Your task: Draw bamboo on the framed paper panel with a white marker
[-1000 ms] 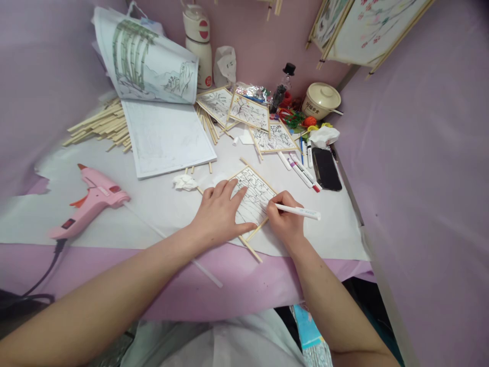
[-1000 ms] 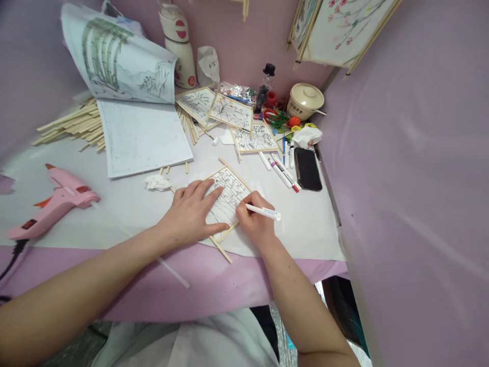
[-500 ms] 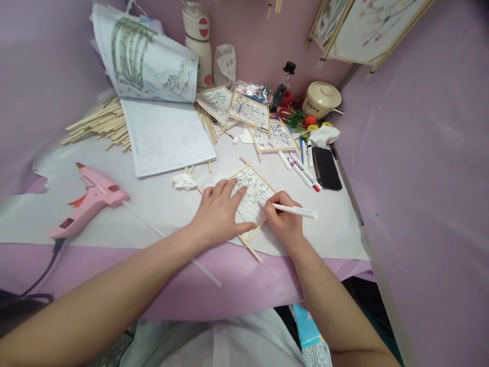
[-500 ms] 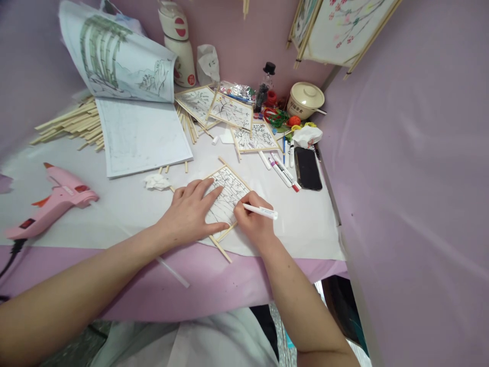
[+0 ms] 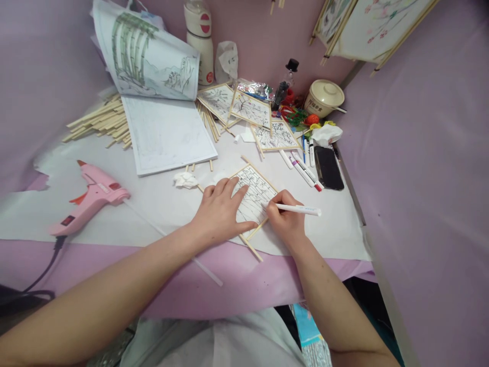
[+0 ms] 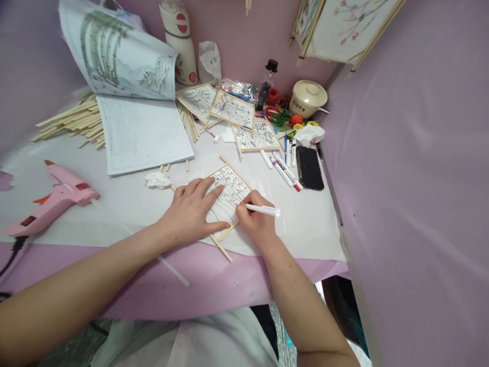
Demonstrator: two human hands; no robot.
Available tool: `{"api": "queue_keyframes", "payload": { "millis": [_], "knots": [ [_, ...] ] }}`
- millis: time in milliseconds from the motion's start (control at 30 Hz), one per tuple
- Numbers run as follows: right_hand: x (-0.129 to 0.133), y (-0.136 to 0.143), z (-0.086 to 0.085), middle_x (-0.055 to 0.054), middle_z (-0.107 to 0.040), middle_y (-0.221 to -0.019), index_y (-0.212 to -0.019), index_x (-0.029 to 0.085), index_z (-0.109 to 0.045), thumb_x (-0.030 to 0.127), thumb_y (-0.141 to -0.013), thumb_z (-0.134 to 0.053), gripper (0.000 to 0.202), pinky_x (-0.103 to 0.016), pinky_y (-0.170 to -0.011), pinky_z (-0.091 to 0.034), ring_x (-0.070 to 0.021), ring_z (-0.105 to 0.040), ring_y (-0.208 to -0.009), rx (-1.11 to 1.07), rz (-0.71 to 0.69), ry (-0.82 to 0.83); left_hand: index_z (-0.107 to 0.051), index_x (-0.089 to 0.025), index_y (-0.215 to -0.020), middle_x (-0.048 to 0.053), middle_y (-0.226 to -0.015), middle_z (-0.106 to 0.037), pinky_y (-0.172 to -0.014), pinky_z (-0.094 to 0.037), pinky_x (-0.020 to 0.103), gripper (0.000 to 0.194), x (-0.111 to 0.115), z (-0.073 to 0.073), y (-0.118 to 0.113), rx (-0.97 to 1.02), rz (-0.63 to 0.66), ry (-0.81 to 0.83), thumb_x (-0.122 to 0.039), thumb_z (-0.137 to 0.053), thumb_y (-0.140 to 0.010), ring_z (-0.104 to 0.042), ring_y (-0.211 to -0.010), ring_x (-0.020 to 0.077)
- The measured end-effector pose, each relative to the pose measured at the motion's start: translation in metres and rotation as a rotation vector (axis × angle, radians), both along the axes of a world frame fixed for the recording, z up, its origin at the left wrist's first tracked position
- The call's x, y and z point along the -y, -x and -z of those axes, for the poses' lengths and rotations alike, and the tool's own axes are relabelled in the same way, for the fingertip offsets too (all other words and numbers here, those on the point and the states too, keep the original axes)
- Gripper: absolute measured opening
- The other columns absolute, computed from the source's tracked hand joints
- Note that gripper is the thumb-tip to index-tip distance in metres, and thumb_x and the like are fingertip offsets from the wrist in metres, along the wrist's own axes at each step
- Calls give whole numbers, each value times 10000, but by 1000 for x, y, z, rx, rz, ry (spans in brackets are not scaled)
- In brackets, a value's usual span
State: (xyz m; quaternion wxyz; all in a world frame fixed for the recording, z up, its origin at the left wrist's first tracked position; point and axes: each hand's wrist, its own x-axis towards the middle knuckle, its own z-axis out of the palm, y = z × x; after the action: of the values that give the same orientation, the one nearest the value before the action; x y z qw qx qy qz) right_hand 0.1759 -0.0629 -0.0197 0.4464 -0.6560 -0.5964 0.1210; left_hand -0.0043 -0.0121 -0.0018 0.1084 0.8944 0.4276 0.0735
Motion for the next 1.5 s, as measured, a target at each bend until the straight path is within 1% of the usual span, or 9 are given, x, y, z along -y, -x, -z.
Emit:
{"api": "queue_keyframes", "payload": {
  "millis": [567,767,867,967,1033,1133,1233,1333,1500],
  "knots": [
    [0,2,-4,55,-514,-555,-649,212,-506,193,-776,-527,129,-247,-524,-361,-112,-465,-528,-20,-8,67,-413,-181,-1446,168,-1530,-334,-1062,-279,542,868,0,1,1,21,11,10,-675,-611,-760,-272,-1381,377],
    [0,1,-2,61,-496,-552,-670,214,-515,187,-793,-545,129,-248,-517,-361,-111,-453,-519,-75,54,-22,-406,-177,-1453,171,-1529,-334,-1064,-275,543,871,0,2,1,15,8,6,-670,-610,-764,-274,-1379,383],
    [-1,-2,-3,37,-566,-634,-760,213,-568,221,-839,-548,82,-267,-577,-417,-129,-525,-584,-82,92,-92,-404,-189,-1456,172,-1533,-329,-1062,-276,544,871,1,2,2,10,13,-2,-676,-608,-763,-276,-1378,385],
    [-3,-8,-6,-23,-678,-862,-1007,209,-611,293,-912,-506,165,-307,-725,-484,-155,-624,-742,-109,111,-130,-405,-188,-1454,176,-1534,-330,-1065,-278,546,870,-4,3,5,0,39,-9,-683,-605,-767,-279,-1382,381],
    [-6,-14,-6,-45,-698,-951,-1139,216,-584,334,-947,-459,258,-329,-781,-497,-162,-653,-797,-138,119,-98,-407,-188,-1451,178,-1536,-332,-1073,-275,542,869,-12,3,8,-2,91,2,-686,-607,-769,-281,-1391,375],
    [-8,-23,-3,-66,-704,-1006,-1147,216,-586,385,-950,-455,291,-351,-825,-505,-184,-668,-890,-143,120,2,-401,-212,-1453,150,-1535,-359,-1111,-241,510,829,-29,5,16,24,224,41,-647,-627,-785,-290,-1410,345],
    [-9,-27,2,-77,-690,-1055,-1113,214,-592,416,-932,-483,292,-338,-778,-527,-186,-675,-872,-157,89,67,-418,-242,-1440,113,-1523,-401,-1145,-199,467,703,-42,8,22,67,308,85,-543,-626,-840,-323,-1415,292],
    [-8,-27,2,-53,-686,-957,-1073,214,-590,443,-918,-503,290,-288,-620,-527,-150,-660,-668,-217,104,95,-447,-270,-1423,88,-1514,-423,-1132,-229,454,630,-47,8,25,104,289,110,-489,-614,-856,-330,-1416,282],
    [-7,-22,-4,-40,-686,-863,-1006,207,-593,444,-905,-515,270,-245,-469,-457,-115,-579,-509,-249,132,116,-550,-265,-1324,79,-1440,-512,-1114,-256,480,558,-41,4,21,160,207,74,-569,-561,-856,-393,-1371,298]
  ]
}}
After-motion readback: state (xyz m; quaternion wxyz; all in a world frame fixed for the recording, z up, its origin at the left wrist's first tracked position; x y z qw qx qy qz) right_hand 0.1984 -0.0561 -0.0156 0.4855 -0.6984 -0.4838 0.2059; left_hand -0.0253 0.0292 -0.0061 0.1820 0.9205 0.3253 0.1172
